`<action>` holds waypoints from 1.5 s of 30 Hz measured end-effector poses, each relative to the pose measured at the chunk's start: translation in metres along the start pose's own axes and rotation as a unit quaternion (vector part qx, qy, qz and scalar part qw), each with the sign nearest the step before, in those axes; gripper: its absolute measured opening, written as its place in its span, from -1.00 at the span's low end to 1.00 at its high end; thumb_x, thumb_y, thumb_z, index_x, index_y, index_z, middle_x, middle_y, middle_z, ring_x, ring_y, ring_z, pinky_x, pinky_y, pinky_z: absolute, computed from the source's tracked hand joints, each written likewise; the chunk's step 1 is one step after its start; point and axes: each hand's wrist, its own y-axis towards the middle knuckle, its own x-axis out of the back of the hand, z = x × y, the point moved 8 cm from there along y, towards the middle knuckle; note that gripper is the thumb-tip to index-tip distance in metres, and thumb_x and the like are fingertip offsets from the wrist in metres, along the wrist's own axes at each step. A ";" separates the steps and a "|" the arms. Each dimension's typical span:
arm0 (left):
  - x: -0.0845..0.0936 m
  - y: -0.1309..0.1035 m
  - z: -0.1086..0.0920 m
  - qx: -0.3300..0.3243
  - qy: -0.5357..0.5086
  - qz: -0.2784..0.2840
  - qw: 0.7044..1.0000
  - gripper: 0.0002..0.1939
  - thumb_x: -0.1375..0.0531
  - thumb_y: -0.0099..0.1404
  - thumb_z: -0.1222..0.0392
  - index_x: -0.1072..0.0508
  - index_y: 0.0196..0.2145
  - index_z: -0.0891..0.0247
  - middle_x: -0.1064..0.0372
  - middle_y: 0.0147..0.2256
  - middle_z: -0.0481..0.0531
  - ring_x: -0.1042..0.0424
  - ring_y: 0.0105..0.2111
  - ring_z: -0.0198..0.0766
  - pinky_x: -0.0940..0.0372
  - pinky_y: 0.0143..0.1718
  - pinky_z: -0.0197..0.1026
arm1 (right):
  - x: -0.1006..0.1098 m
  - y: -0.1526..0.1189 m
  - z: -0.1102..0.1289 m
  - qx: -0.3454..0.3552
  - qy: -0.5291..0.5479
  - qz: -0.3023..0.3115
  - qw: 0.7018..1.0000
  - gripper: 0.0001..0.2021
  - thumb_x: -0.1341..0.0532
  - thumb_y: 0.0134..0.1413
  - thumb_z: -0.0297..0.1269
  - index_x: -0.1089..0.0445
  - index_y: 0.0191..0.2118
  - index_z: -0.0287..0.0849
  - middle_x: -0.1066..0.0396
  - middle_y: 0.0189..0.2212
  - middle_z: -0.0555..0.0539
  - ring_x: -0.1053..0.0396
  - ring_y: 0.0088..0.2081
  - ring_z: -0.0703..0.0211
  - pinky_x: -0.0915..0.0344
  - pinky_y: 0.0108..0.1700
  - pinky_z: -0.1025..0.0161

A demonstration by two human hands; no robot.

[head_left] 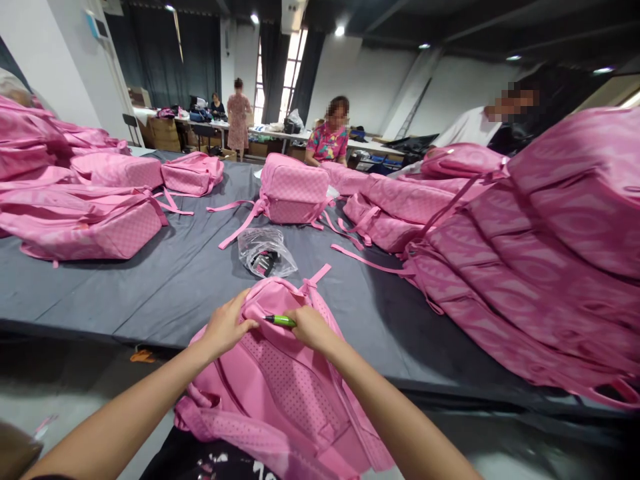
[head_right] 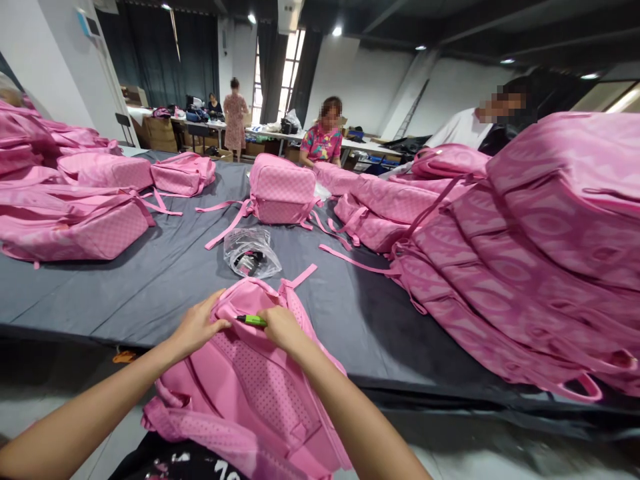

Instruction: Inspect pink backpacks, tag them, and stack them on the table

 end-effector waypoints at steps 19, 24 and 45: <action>-0.001 0.008 0.018 -0.021 -0.030 0.004 0.999 -0.44 -0.14 0.25 -0.01 -0.38 0.15 0.26 -0.39 0.14 0.18 -0.37 0.17 0.04 -0.24 0.20 0.04 | 0.009 0.039 0.051 0.084 0.073 -0.043 0.993 -0.89 -0.22 0.10 -0.33 -0.49 -0.36 -0.21 -0.50 -0.44 0.00 -0.31 -0.46 0.28 -0.04 -0.44 0.36; -0.002 0.006 0.013 -0.053 -0.072 0.001 0.996 -0.42 -0.13 0.26 0.01 -0.33 0.21 0.15 -0.44 0.10 0.07 -0.45 0.08 -0.07 -0.30 0.13 -0.07 | 0.012 0.027 0.050 0.116 0.026 -0.042 0.992 -0.87 -0.27 0.04 -0.25 -0.48 -0.32 -0.19 -0.49 -0.41 -0.08 -0.35 -0.39 0.15 -0.08 -0.36 0.27; -0.002 0.008 0.029 -0.068 -0.054 -0.025 0.996 -0.43 -0.16 0.26 -0.14 -0.40 0.14 0.16 -0.50 0.02 0.04 -0.50 0.01 -0.04 -0.39 0.03 -0.13 | 0.006 0.002 0.038 0.119 0.037 -0.099 0.987 -0.84 -0.22 0.21 -0.13 -0.48 -0.27 -0.07 -0.51 -0.25 0.01 -0.43 -0.25 0.16 -0.32 -0.22 0.28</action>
